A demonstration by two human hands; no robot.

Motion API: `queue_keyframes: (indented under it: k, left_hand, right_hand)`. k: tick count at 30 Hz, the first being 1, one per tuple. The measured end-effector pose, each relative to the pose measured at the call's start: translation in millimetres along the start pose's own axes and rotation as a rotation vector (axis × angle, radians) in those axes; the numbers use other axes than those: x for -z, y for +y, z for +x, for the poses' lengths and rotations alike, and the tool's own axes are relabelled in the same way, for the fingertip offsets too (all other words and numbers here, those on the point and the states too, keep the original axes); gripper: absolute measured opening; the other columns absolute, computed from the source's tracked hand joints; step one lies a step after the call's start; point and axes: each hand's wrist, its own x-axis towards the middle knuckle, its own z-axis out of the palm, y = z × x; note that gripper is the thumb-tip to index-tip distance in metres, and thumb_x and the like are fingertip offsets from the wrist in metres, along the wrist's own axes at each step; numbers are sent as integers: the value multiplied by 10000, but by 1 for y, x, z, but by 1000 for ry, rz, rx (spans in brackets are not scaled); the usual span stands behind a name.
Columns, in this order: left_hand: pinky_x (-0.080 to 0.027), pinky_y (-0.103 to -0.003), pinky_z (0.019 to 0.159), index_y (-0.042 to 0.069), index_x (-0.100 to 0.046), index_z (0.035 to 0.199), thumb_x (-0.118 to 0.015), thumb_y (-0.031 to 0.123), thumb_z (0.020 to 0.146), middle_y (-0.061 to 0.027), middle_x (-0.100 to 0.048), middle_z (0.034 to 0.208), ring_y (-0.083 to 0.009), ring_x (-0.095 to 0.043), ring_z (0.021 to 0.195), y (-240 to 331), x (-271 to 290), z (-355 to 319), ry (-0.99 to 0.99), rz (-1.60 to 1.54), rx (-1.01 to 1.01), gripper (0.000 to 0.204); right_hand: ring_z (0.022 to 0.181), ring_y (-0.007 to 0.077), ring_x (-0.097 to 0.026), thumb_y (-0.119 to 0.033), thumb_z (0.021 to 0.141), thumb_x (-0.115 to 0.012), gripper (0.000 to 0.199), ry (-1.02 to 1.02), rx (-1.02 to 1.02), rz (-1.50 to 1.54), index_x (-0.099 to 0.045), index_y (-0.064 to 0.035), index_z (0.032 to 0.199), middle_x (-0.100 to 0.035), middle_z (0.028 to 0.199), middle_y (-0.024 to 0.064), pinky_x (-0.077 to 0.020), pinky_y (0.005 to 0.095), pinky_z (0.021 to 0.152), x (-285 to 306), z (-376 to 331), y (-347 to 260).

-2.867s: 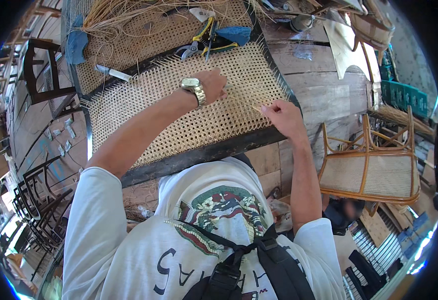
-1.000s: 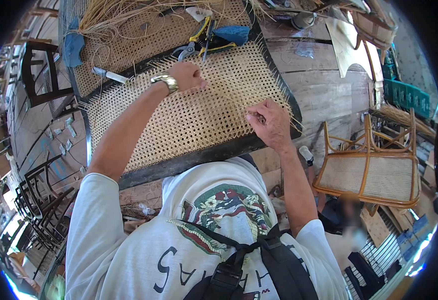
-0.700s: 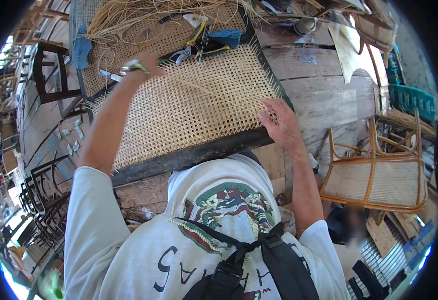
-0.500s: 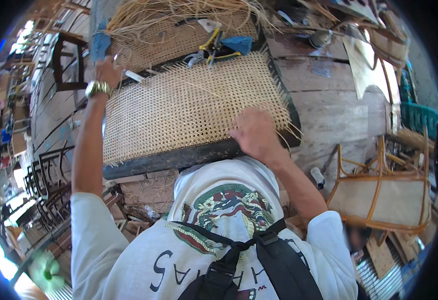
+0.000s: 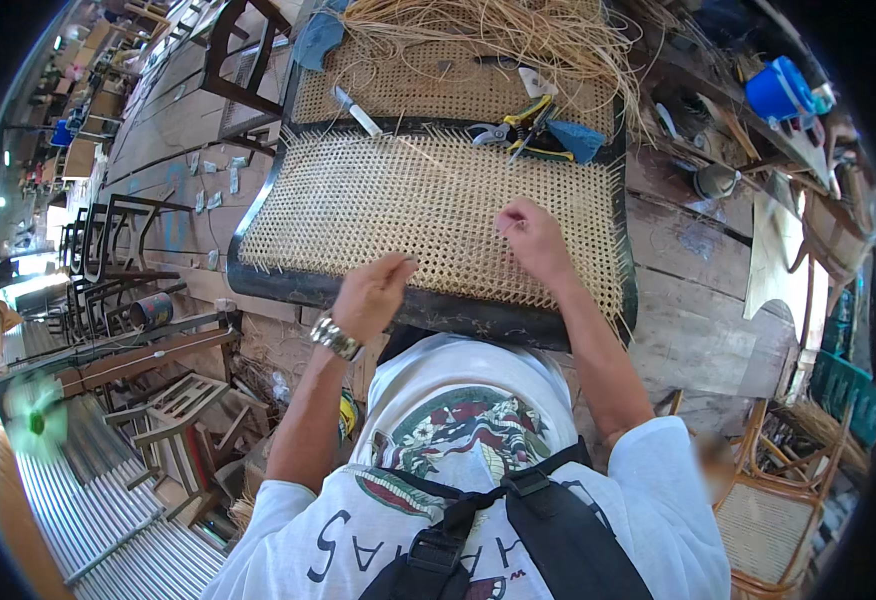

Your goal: Weaving rattan strips onto a chair seat frame to repair or create a seat.

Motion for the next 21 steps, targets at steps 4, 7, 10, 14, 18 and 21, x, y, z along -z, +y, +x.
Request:
queue_keyframes:
  k: [4, 7, 10, 14, 18, 21]
  left_hand:
    - [-511, -423, 573, 26, -626, 937, -537, 235, 1003, -142, -704, 905, -311, -645, 615, 25, -52, 36, -102, 265, -374, 237]
    - [-541, -468, 585, 32, -584, 967, -518, 183, 987, -217, -611, 1232, -322, -661, 621, 51, -96, 50, -66, 364, -506, 166]
    - [-567, -496, 628, 5, -565, 1033, -514, 151, 951, -314, -444, 1395, -372, -678, 664, 77, -118, 59, -377, 469, -536, 176]
    - [-573, -447, 598, -30, -553, 1052, -526, 113, 908, -387, -427, 1374, -387, -698, 706, 81, -132, 57, -464, 509, -697, 205]
    - [-576, -436, 602, 6, -573, 1117, -538, 103, 889, -352, -464, 1354, -367, -707, 719, 84, -135, 61, -527, 536, -701, 250]
    - [-575, -417, 615, 50, -621, 1056, -549, 106, 871, -249, -548, 1253, -347, -693, 723, 71, -128, 69, -597, 504, -847, 207]
  right_hand:
    - [806, 205, -660, -123, 974, -634, 99, 270, 43, 802, -639, -35, 1020, -689, 901, 94, -551, 319, 757, 47, -16, -8]
    - [809, 203, -660, -120, 989, -622, 83, 483, 163, 1063, -644, -49, 1025, -683, 918, 89, -570, 350, 757, 106, -45, -35]
    - [800, 206, -659, -134, 982, -635, 94, 721, 180, 1018, -643, -56, 1034, -680, 926, 86, -577, 363, 755, 149, -80, -49]
    - [812, 183, -650, -126, 976, -639, 88, 892, 48, 505, -681, -64, 1021, -680, 950, 66, -548, 320, 762, 149, -87, -74]
    - [885, 181, -614, -92, 927, -645, 105, 407, -88, -284, -705, -36, 994, -664, 949, 70, -483, 289, 800, 91, -39, -64]
    - [838, 209, -636, -71, 895, -643, 106, 245, 14, -409, -700, -6, 957, -670, 979, 125, -501, 313, 768, 56, -10, -12]
